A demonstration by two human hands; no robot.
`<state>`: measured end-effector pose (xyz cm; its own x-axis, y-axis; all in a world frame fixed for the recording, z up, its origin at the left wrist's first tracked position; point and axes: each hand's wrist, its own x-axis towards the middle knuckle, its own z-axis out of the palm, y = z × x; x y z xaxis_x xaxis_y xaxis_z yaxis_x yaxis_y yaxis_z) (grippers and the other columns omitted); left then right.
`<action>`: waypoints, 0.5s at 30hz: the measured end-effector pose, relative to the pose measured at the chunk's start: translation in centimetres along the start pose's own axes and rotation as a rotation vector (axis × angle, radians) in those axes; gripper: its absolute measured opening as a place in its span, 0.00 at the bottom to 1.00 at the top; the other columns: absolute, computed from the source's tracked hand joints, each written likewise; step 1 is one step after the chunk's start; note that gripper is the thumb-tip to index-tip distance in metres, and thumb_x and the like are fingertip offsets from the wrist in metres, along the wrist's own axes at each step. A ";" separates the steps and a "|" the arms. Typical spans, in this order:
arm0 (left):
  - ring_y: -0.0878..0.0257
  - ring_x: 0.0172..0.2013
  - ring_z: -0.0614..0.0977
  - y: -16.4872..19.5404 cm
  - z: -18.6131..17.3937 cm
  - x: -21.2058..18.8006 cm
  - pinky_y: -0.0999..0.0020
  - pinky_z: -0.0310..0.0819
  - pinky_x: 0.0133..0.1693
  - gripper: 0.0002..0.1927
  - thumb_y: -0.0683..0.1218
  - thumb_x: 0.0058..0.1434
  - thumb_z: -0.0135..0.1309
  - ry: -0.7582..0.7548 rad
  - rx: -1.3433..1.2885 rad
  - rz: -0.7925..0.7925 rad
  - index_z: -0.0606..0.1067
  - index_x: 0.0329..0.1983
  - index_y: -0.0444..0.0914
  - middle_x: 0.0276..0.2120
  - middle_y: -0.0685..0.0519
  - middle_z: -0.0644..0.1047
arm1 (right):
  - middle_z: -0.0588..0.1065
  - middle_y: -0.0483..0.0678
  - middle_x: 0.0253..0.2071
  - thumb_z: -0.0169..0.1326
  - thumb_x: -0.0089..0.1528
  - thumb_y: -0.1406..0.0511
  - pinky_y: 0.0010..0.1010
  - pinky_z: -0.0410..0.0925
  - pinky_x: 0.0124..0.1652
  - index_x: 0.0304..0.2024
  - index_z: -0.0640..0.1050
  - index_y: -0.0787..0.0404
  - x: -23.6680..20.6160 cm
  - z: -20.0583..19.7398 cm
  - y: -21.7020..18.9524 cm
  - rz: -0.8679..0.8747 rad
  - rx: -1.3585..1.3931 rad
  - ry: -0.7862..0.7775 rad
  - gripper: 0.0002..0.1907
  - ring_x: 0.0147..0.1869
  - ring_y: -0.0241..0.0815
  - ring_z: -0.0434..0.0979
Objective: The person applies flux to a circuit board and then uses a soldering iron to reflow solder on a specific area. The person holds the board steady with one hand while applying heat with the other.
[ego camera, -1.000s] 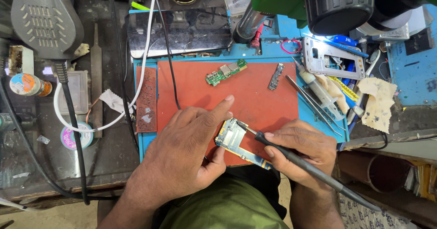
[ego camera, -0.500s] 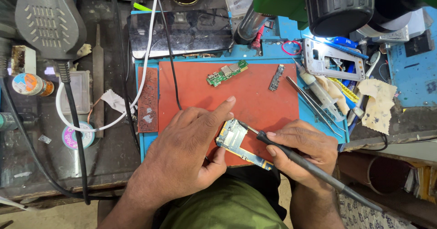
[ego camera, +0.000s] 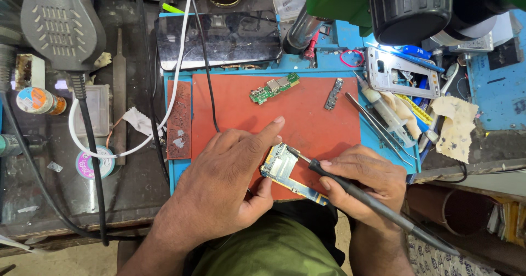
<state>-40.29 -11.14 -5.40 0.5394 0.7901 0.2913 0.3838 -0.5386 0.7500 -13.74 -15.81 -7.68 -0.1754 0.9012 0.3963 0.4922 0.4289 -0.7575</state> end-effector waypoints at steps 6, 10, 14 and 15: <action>0.55 0.44 0.78 0.0 0.0 0.0 0.58 0.76 0.45 0.43 0.39 0.50 0.61 0.001 -0.005 -0.006 0.62 0.71 0.36 0.43 0.49 0.77 | 0.82 0.50 0.32 0.68 0.51 0.69 0.25 0.70 0.32 0.39 0.83 0.67 -0.1 0.0 -0.2 0.085 -0.012 0.013 0.14 0.32 0.39 0.80; 0.55 0.44 0.78 0.0 0.0 0.0 0.58 0.76 0.45 0.43 0.39 0.50 0.61 0.003 -0.003 0.000 0.62 0.71 0.36 0.43 0.49 0.77 | 0.82 0.51 0.35 0.68 0.52 0.69 0.27 0.72 0.37 0.39 0.82 0.66 0.0 -0.1 -0.1 0.008 -0.014 -0.001 0.13 0.37 0.40 0.81; 0.55 0.44 0.79 0.0 0.0 0.0 0.58 0.76 0.45 0.43 0.39 0.50 0.61 -0.004 -0.001 -0.012 0.62 0.71 0.36 0.42 0.49 0.76 | 0.82 0.52 0.36 0.68 0.52 0.69 0.27 0.73 0.37 0.39 0.83 0.66 0.0 -0.1 0.0 -0.016 0.010 -0.013 0.14 0.38 0.41 0.82; 0.55 0.43 0.79 0.0 0.0 0.0 0.58 0.76 0.45 0.43 0.39 0.50 0.61 -0.007 0.001 -0.014 0.62 0.71 0.36 0.42 0.49 0.76 | 0.82 0.52 0.36 0.68 0.52 0.69 0.27 0.73 0.37 0.39 0.83 0.66 0.0 -0.1 0.0 -0.005 0.008 -0.007 0.13 0.37 0.41 0.82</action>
<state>-40.30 -11.12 -5.43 0.5390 0.7954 0.2772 0.3919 -0.5282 0.7533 -13.67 -15.82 -7.61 -0.1835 0.8994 0.3966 0.4843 0.4338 -0.7597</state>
